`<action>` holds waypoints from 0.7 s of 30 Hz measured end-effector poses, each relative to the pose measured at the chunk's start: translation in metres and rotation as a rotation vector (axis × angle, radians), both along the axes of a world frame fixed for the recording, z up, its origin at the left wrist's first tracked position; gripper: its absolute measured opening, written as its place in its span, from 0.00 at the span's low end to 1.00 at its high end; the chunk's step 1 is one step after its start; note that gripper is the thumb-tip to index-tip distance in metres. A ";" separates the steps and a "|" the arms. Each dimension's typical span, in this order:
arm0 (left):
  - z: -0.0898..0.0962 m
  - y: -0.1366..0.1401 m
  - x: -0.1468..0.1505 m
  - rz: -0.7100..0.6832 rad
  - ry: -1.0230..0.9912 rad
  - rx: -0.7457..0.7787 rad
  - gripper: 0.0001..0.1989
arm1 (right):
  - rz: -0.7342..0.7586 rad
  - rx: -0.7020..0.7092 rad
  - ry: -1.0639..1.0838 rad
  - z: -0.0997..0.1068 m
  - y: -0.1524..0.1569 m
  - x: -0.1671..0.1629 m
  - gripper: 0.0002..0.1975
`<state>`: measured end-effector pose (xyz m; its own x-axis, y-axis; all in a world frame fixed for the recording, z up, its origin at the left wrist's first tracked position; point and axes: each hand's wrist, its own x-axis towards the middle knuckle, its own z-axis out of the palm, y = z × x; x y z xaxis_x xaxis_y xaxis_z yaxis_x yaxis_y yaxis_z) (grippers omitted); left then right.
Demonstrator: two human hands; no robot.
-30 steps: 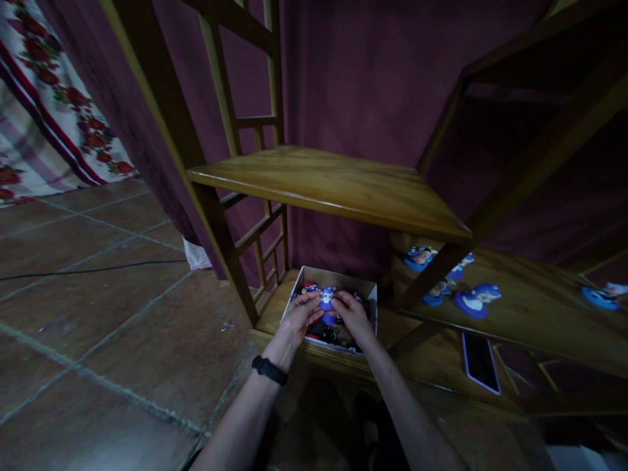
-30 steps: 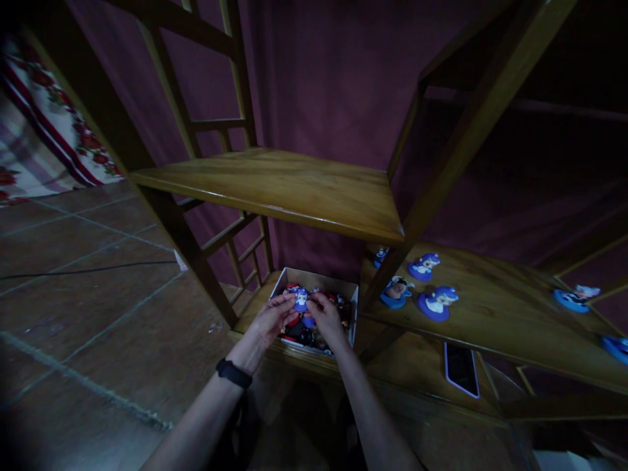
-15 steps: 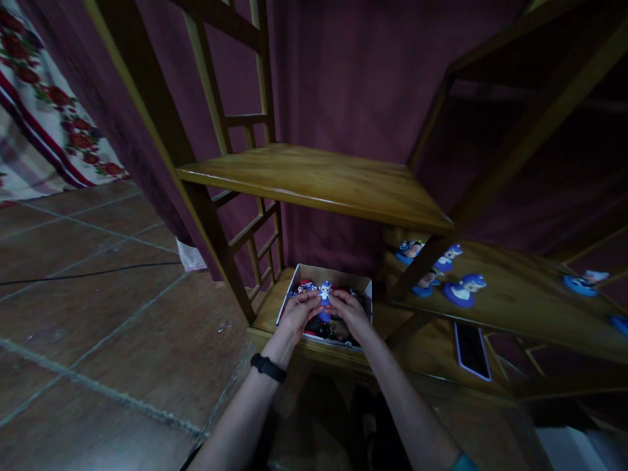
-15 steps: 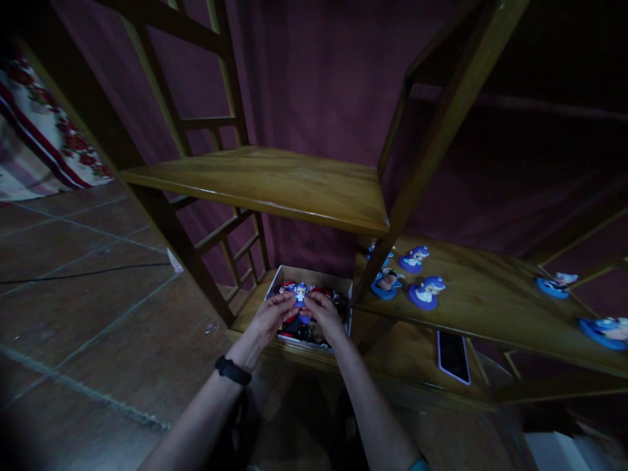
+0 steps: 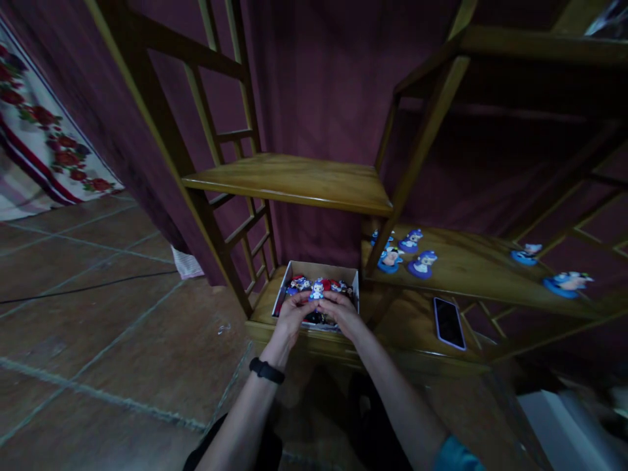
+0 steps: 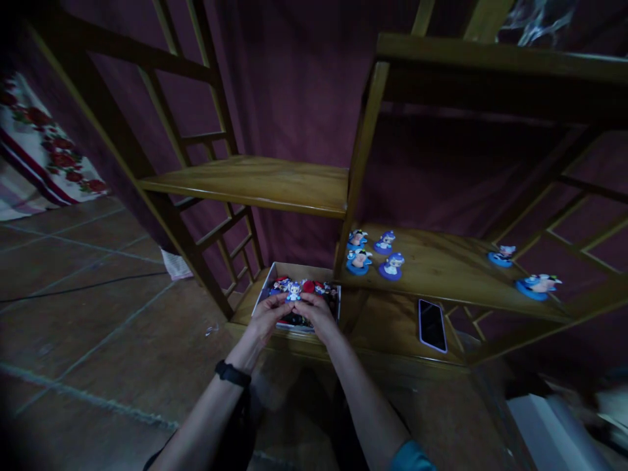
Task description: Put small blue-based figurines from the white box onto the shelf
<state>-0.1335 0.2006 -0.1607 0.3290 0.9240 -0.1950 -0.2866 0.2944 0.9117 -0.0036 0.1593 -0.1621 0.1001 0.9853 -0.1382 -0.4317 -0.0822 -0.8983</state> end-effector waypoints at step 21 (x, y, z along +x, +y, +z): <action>0.007 -0.139 -0.022 -0.053 0.140 0.131 0.20 | 0.021 -0.025 0.081 0.001 -0.143 -0.016 0.20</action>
<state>-0.1558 0.0612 -0.1534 0.3556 0.9268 -0.1211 -0.1422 0.1817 0.9730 -0.0193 0.0165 -0.1606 0.0671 0.9833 -0.1693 -0.5008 -0.1136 -0.8581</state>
